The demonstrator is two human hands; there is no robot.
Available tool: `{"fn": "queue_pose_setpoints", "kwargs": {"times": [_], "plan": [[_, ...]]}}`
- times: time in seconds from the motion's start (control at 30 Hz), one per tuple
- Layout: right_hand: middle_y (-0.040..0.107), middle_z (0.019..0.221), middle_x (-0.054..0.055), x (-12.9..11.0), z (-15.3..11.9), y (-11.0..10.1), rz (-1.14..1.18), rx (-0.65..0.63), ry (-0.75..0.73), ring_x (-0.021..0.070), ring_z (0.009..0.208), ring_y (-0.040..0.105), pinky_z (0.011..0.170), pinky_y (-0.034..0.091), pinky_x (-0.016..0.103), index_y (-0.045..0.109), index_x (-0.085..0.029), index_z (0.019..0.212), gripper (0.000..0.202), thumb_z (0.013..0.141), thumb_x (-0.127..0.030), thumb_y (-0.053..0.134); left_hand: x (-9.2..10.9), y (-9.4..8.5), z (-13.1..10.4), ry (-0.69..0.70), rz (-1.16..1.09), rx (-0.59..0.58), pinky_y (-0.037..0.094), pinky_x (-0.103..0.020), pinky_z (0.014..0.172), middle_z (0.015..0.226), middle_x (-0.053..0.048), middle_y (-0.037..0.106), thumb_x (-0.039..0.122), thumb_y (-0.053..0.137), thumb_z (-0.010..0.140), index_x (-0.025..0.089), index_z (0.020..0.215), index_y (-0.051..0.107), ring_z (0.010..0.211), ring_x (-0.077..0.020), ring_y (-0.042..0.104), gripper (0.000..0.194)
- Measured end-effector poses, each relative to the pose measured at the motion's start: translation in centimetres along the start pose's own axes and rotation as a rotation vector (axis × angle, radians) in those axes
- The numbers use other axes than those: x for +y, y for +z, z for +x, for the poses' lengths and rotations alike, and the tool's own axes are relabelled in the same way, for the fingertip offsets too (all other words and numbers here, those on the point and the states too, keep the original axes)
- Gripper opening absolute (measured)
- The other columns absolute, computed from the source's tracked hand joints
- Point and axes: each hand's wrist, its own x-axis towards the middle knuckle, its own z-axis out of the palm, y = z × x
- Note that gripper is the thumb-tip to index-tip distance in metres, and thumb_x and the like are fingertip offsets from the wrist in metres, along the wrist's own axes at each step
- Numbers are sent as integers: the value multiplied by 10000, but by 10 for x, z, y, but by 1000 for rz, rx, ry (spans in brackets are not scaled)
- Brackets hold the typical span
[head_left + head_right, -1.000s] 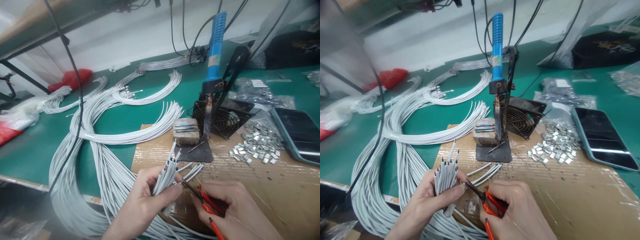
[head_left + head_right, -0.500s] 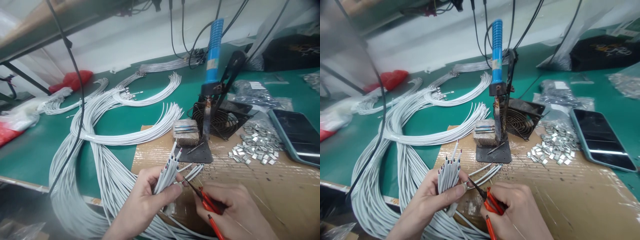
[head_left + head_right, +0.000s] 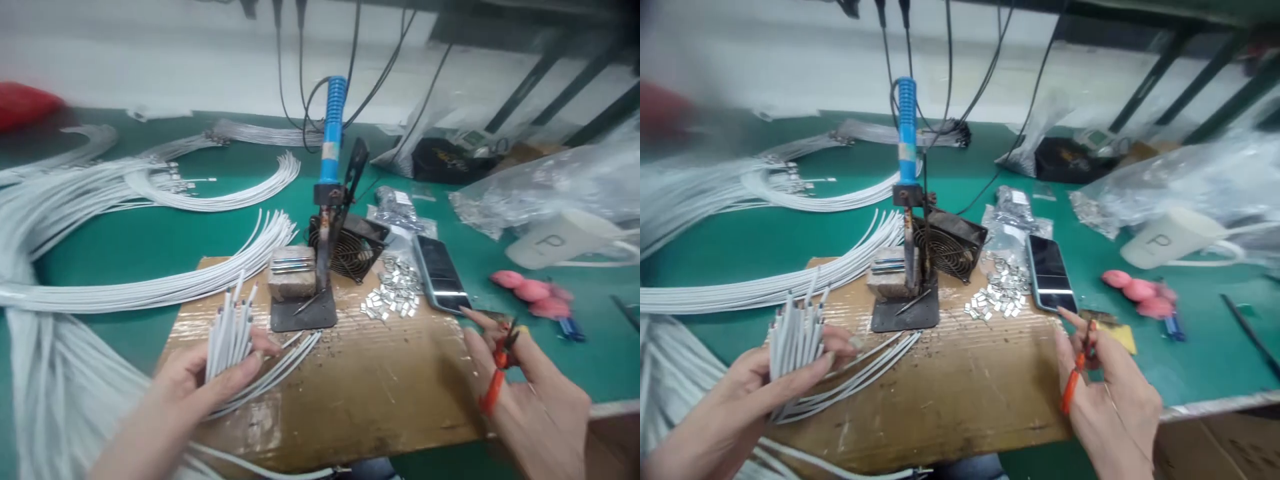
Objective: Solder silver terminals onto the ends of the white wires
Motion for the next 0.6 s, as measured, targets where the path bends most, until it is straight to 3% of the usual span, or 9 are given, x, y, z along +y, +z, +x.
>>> {"fn": "queue_pose_setpoints", "kwargs": {"times": [0.03,0.07,0.13,0.17,0.23,0.37,0.47,0.6], "plan": [[700,1024,81,7,6,-2,-50,8,-30,238,820,597,768,448,366,645,-227,977,224,951,-447,672,-1,0,1,-27,8,7,509,-288,780,766,-33,785,434,893,716,257,769,887,833,-240,696,184],[701,1073,94,13,12,-2,-87,1,-66,248,844,603,798,456,384,626,-228,978,238,950,-463,649,-2,0,2,-75,2,-14,469,-262,634,540,6,642,486,902,702,237,791,882,615,-184,607,266],[693,1085,100,23,22,3,-138,-51,-141,261,871,611,826,472,404,636,-227,1067,253,964,-455,598,-3,1,5,-188,-56,-18,335,-204,487,393,72,452,511,953,621,203,826,864,435,-98,414,380],[684,1065,96,27,25,5,-157,-80,-174,262,875,612,826,479,406,643,-224,1147,279,978,-436,574,-3,2,6,-236,-99,-3,285,-182,463,386,82,448,492,976,582,195,836,854,408,-69,365,409],[658,1014,85,31,29,11,-186,-124,-226,257,866,611,809,489,401,628,-217,1265,327,1002,-394,549,-2,4,8,-288,-173,54,252,-157,444,446,65,574,403,1010,508,190,819,834,387,-41,372,416],[649,1091,76,31,34,16,-216,-154,-293,218,900,612,830,512,392,605,-197,1217,246,1017,-337,570,1,9,15,-322,-211,127,281,-157,392,525,52,726,293,1031,413,189,745,816,351,-38,404,409],[623,1026,46,28,37,16,-232,-177,-315,193,844,611,787,522,369,598,-188,1259,270,1024,-320,577,-1,10,21,-380,-234,169,349,-146,427,539,30,762,312,1047,350,194,691,811,457,-103,576,432],[615,944,63,27,37,17,-232,-178,-333,234,818,615,748,524,370,606,-194,1305,314,1010,-292,555,-4,12,25,-373,-229,218,338,-154,393,496,24,727,412,1050,330,190,668,815,431,-118,590,467]]}}
